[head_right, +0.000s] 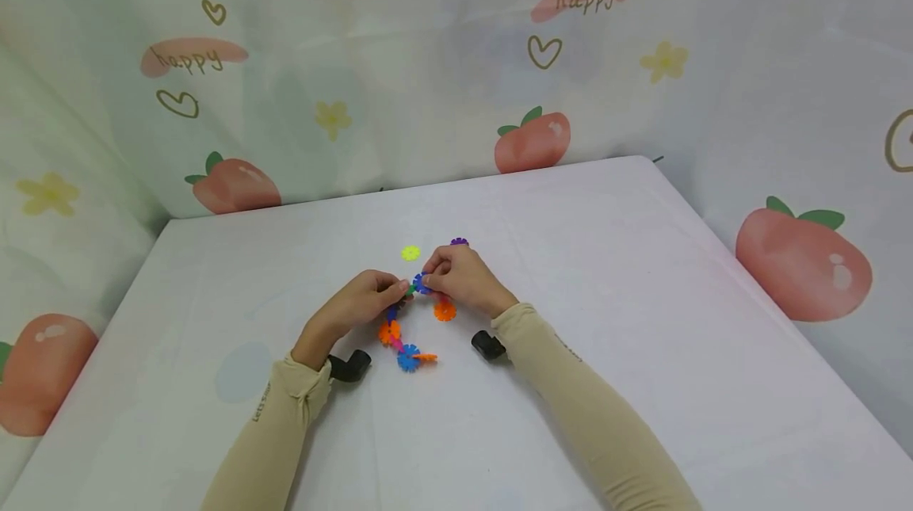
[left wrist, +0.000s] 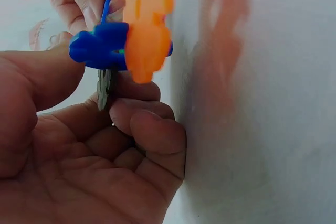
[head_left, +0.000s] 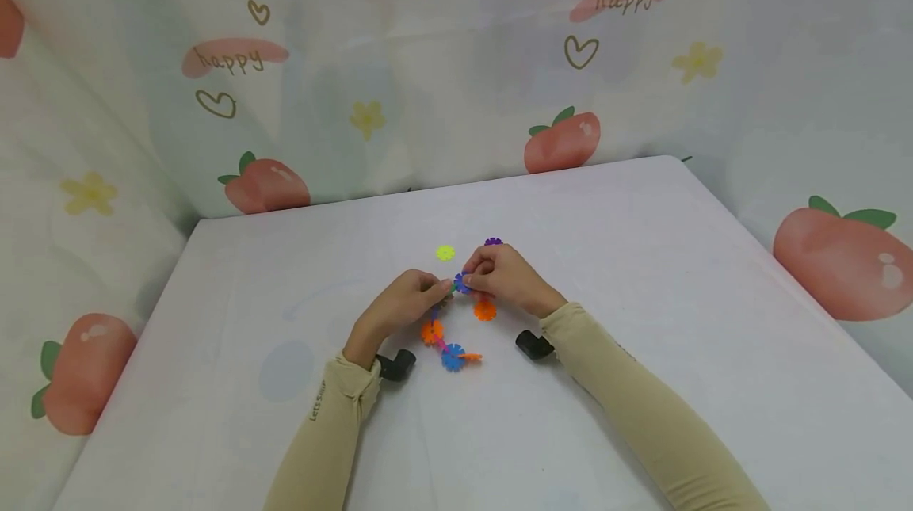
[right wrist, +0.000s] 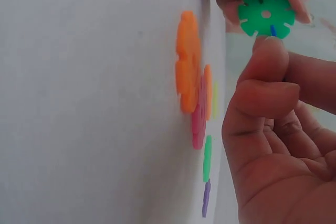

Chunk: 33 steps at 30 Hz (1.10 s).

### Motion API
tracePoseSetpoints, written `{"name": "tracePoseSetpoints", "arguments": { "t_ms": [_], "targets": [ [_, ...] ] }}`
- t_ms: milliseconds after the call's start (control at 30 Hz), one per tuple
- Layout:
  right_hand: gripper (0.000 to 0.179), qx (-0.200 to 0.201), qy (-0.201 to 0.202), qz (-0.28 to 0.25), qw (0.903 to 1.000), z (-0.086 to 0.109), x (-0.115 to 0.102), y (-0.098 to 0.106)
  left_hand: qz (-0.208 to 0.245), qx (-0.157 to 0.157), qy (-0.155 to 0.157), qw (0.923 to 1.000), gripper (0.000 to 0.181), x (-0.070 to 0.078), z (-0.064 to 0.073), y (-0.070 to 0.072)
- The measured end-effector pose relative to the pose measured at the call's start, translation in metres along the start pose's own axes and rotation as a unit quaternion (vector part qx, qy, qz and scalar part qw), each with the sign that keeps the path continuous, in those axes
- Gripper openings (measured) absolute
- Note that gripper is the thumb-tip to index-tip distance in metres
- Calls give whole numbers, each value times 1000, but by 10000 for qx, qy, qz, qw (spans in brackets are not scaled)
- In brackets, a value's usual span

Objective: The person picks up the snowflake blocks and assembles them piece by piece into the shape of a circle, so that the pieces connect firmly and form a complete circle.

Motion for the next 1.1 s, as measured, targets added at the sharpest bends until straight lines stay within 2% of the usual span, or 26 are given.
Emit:
{"name": "tracePoseSetpoints", "arguments": {
  "t_ms": [167, 667, 867, 1100],
  "targets": [
    [6, 65, 61, -95, 9999, 0, 1, -2, -33, 15, -102, 9999, 39, 0, -2, 0],
    [5, 231, 48, -227, 9995, 2, 3, -8, -176, 48, -128, 9998, 38, -1, -2, 1],
    [6, 151, 176, 45, 9997, 1, -1, -13, -247, 40, -39, 9997, 39, -2, -2, 4],
    [9, 120, 207, 446, 9987, -5, -1, -10, 8, 4, 172, 9999, 40, -4, 0, 6]
  ]
}}
Point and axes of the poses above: each hand's wrist, its own z-axis away from the middle knuckle, its own y-axis out of the back of the hand, x = y × z, the point moved 7 cm from there along -z, towards the middle knuckle, and after that the axes turned 12 degrees about y, right-handed, at the moved point
